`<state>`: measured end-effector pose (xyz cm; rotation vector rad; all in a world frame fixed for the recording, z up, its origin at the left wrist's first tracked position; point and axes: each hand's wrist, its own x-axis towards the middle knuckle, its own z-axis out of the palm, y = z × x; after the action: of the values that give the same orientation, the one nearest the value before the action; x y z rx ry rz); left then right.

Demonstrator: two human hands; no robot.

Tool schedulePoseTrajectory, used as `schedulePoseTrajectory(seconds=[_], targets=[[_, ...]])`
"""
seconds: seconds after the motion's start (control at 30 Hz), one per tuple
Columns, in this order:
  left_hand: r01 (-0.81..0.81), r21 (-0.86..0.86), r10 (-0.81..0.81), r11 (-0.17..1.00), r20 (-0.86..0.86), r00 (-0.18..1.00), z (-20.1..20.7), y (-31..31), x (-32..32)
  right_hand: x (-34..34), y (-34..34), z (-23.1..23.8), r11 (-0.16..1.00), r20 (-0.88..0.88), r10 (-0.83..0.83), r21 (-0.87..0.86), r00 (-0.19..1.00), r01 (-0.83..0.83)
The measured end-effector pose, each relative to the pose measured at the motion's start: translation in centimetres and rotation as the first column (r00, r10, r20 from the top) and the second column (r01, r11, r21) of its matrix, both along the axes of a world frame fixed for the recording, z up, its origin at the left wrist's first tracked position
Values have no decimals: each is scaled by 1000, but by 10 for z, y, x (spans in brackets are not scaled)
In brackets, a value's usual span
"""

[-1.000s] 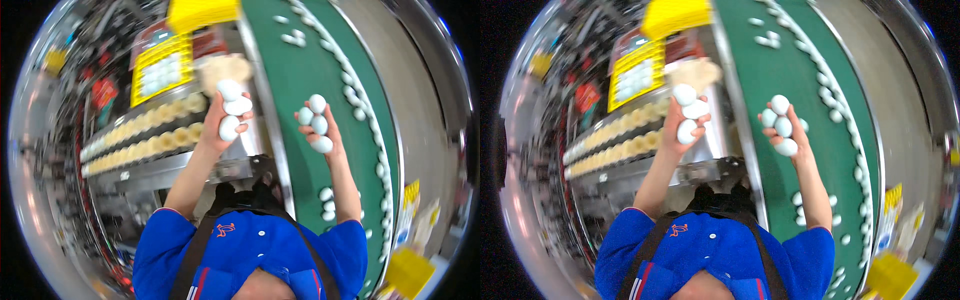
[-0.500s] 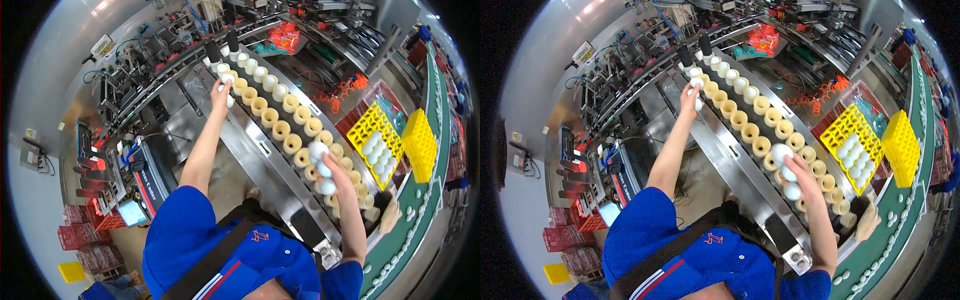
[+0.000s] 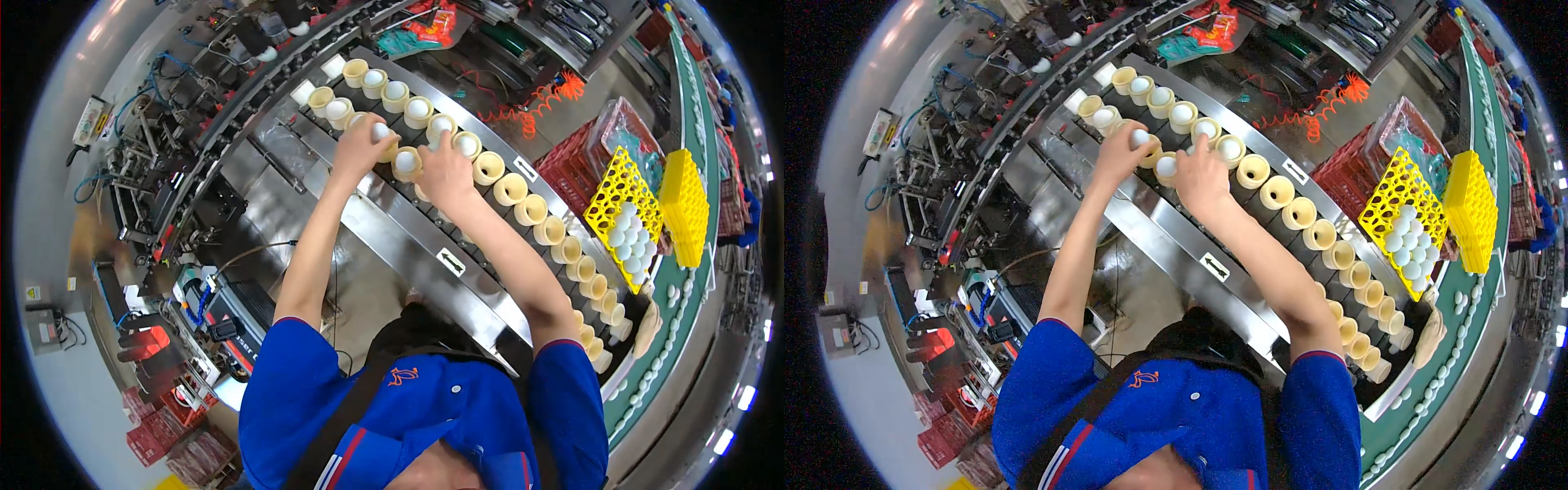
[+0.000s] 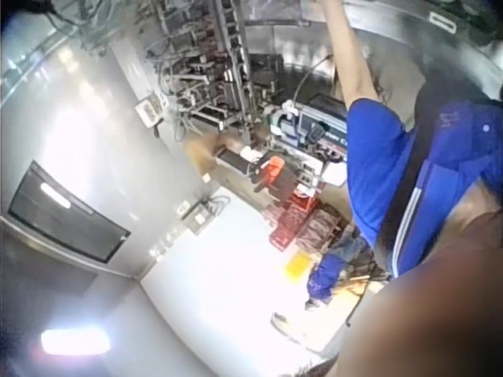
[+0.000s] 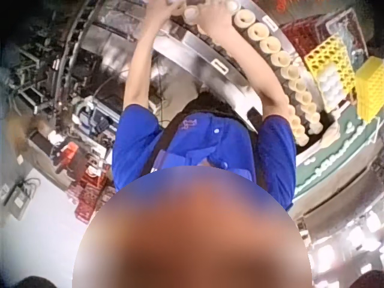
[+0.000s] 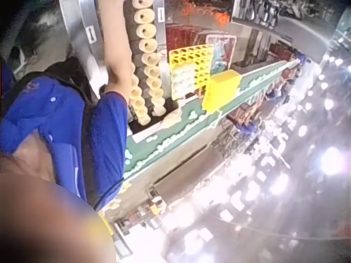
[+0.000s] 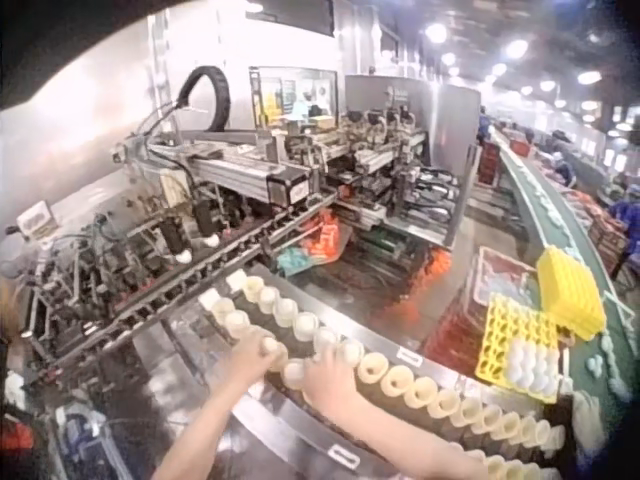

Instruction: The person picks white eggs from a green conveyor belt and places them into beige cones moving on a parallel conveyor. The person handles eggs one or two at a time, aligning them into the cones as they pass by.

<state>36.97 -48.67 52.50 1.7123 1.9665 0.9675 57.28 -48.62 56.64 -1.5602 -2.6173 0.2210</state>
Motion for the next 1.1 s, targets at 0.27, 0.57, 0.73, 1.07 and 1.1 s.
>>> schedulePoseTrajectory(seconds=[0.27,0.57,0.73,1.07,1.1], targets=[[24,152,-47,988,151,987,-10,13,5,43,-12,-2,943,-131,320,135,938,-303],[182,-99,-194,978,-138,971,8,-12,24,38,7,-24,910,-541,385,84,748,-407],[265,-6,-262,964,-191,946,24,20,16,22,8,-32,897,-619,369,42,693,-441],[633,-289,-692,718,-199,694,15,130,62,-5,6,-51,962,-447,259,197,856,-189],[645,-278,-700,712,-209,683,15,133,61,-7,8,-53,964,-436,265,152,860,-220]])
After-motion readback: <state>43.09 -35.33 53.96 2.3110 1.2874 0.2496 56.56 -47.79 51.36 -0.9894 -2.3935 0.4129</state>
